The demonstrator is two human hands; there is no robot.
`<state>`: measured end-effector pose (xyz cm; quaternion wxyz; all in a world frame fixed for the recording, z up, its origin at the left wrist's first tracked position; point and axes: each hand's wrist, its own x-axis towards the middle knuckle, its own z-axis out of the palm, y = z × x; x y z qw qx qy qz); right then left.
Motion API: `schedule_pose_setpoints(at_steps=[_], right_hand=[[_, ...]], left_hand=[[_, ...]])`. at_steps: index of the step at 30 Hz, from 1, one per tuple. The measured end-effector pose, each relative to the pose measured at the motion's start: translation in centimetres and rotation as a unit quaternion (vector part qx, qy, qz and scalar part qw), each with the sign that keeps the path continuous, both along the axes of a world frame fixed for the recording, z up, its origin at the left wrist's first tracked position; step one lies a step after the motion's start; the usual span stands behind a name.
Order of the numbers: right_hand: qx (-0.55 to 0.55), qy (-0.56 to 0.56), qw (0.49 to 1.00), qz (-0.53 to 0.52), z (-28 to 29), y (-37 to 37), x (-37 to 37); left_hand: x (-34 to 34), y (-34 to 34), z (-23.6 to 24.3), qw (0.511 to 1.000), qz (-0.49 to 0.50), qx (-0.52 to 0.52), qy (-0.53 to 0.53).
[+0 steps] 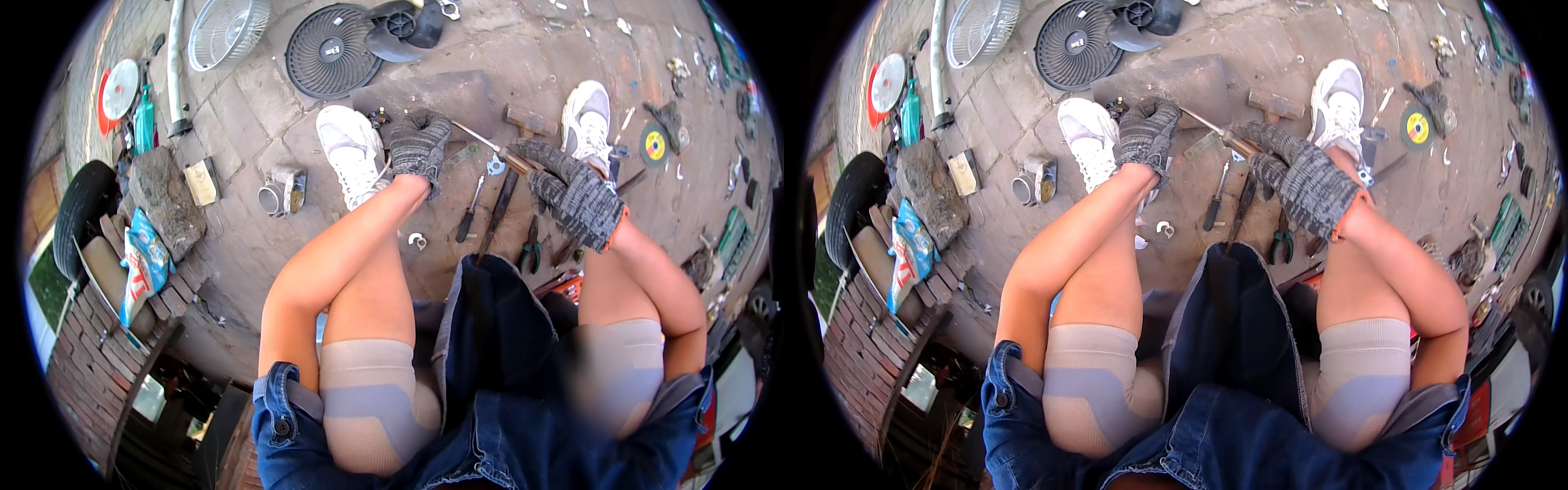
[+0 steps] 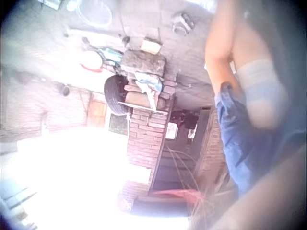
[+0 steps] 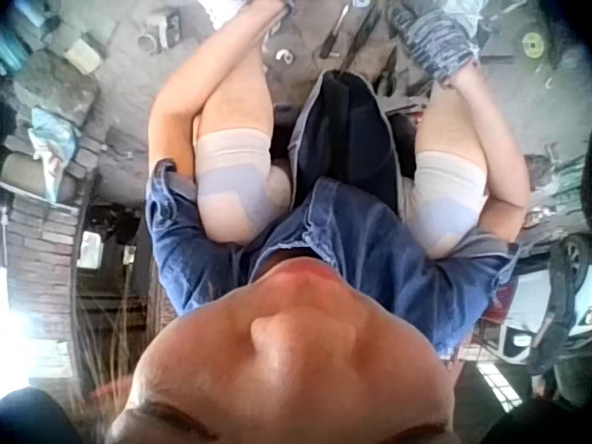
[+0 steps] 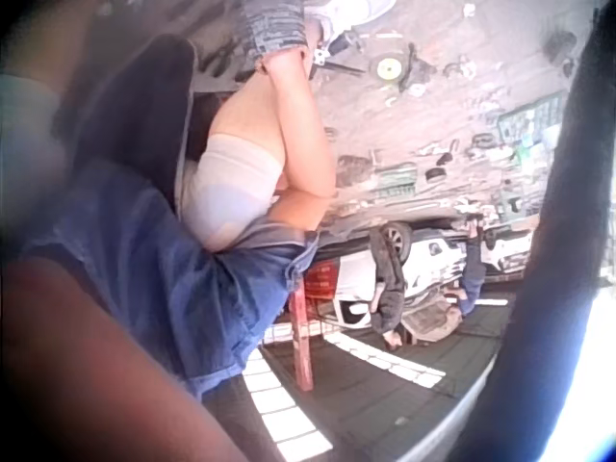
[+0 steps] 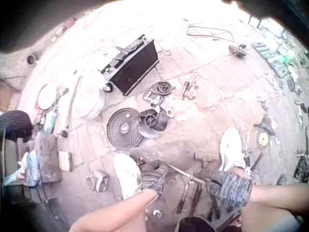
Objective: The person sits on the ground in a workshop and uses pliers to manipulate a small metal component. They then use a hammer and a chisel to strike the metal part on a metal plate, performing repeated strikes to shape or adjust the object.
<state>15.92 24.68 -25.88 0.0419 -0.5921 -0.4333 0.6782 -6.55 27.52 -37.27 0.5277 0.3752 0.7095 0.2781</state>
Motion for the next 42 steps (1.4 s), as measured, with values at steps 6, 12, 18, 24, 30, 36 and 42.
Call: schedule_pose_setpoints(at_steps=[6, 12, 18, 24, 30, 36, 42], right_hand=[[0.042, 0.031, 0.999, -0.011, -3.0, -0.9, -0.3], [0.081, 0.006, 0.997, 0.007, -3.9, -1.3, -1.1], [0.074, -0.015, 0.997, -0.008, -3.5, -0.6, -1.2], [0.074, 0.005, 0.997, -0.006, -3.3, -0.5, -1.4], [0.141, -0.005, 0.99, -0.003, -4.1, -0.8, -1.8], [0.148, -0.008, 0.989, -0.009, -3.9, -0.8, -1.9], [0.146, -0.039, 0.988, 0.019, -3.7, -0.4, -2.1]], left_hand=[[-0.5, -0.5, -3.5, 1.0, -0.02, -0.01, -0.008], [-0.8, -1.1, -5.1, 0.998, -0.033, -0.014, 0.043], [-0.9, -1.4, -4.8, 0.998, -0.042, -0.01, 0.045], [-1.0, -1.5, -5.5, 0.996, -0.058, 0.0, 0.063], [-0.8, -0.9, -4.8, 0.996, -0.061, -0.035, 0.05], [-0.4, -0.5, -4.3, 0.997, -0.061, -0.044, 0.032], [-0.4, -0.6, -4.4, 0.986, -0.117, 0.016, 0.116]])
